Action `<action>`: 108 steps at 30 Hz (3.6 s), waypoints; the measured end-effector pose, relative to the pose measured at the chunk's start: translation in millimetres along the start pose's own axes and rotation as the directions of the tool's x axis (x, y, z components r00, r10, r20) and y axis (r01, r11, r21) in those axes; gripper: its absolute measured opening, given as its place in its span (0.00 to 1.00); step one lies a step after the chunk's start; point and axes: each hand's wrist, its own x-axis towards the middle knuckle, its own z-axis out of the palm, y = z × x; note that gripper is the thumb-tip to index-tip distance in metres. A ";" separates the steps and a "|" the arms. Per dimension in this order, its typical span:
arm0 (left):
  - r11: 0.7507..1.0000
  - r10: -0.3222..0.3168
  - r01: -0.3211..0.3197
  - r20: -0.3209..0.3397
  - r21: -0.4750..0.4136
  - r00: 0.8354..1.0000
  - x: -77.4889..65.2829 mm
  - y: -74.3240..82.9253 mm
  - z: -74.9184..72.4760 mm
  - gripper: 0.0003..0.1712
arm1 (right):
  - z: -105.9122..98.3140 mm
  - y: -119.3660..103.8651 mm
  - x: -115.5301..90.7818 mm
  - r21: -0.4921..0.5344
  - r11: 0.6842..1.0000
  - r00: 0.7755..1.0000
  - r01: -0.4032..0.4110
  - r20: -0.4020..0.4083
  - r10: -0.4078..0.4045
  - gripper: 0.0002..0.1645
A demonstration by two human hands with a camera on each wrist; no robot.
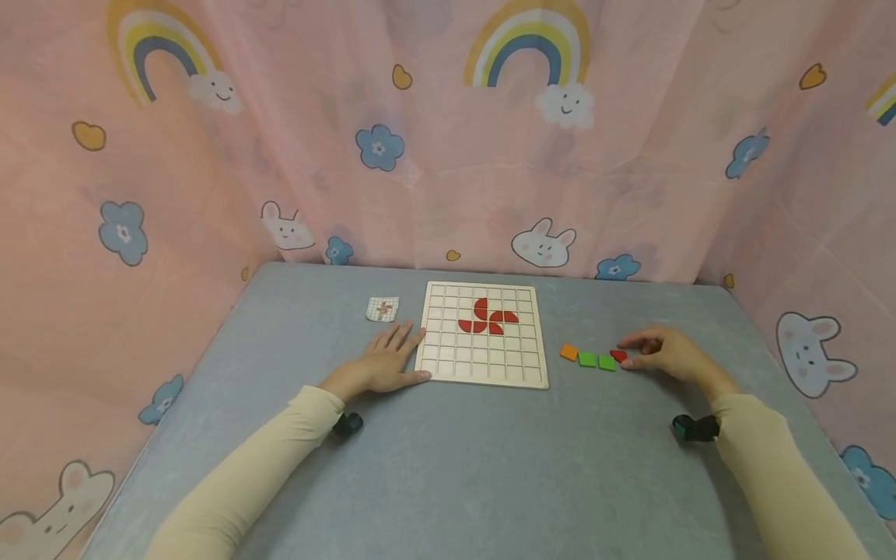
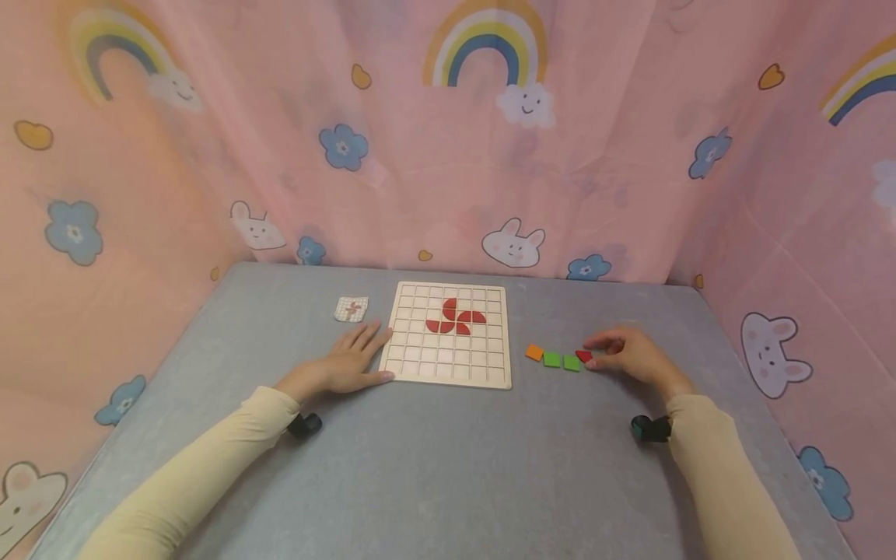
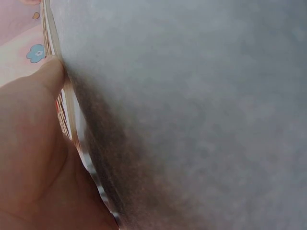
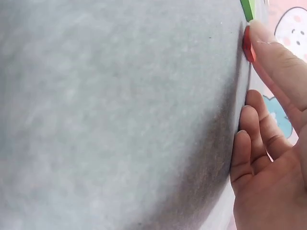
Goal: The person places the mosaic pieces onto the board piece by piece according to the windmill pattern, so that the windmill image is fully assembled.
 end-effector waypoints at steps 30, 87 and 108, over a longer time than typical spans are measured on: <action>1.000 -0.010 0.010 0.010 0.003 1.000 -1.0 2.5 -3.3 0.53 | 2.4 -0.8 -0.7 -0.003 1.000 1.000 0.017 -0.022 -0.017 0.26; 1.000 -0.014 0.014 0.011 -0.010 1.000 -4.5 4.6 -3.6 0.53 | 41.0 -63.0 -5.3 -0.241 0.966 0.928 -0.098 -0.372 0.002 0.27; 1.000 -0.001 0.001 0.014 -0.005 1.000 -11.2 12.9 -12.2 0.52 | 106.9 -148.9 42.6 -0.209 0.973 0.950 0.095 -0.273 -0.152 0.24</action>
